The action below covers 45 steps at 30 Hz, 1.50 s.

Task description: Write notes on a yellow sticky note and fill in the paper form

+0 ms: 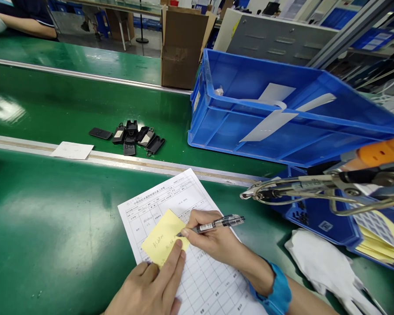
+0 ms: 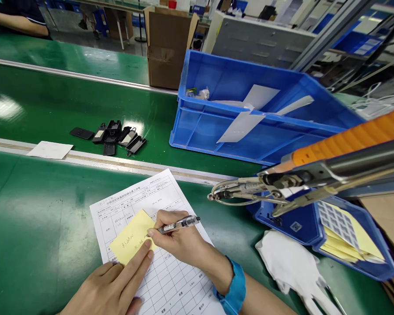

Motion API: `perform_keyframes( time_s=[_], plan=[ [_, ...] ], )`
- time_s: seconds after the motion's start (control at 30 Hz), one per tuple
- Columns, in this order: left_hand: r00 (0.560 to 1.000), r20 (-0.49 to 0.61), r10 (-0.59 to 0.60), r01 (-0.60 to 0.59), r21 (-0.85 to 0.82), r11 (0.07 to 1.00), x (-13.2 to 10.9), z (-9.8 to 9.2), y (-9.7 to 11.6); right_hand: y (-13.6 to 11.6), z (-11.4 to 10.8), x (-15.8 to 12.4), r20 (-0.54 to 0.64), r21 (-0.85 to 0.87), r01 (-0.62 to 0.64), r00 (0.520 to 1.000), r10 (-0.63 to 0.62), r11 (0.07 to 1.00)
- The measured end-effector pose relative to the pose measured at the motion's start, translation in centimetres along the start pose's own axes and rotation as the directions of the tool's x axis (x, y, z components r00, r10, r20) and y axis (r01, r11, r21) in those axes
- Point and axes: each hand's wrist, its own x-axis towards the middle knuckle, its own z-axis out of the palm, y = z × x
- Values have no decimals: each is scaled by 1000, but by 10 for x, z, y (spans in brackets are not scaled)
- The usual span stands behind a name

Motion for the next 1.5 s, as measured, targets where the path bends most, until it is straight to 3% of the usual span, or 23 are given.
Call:
perform_keyframes(
  time_s=[0.37, 1.33, 1.5],
  plan=[
    [1000, -12, 7, -7, 23, 1000, 1, 0, 0, 0, -1, -2, 55, 30, -16, 998, 15, 999],
    [1000, 13, 3, -3, 4, 1000, 1, -2, 0, 0, -2, 0, 32, -9, -5, 999, 5, 1000],
    [1000, 15, 16, -16, -13, 1000, 0, -1, 0, -2, -2, 0, -37, 8, -36, 999, 36, 999]
  ],
)
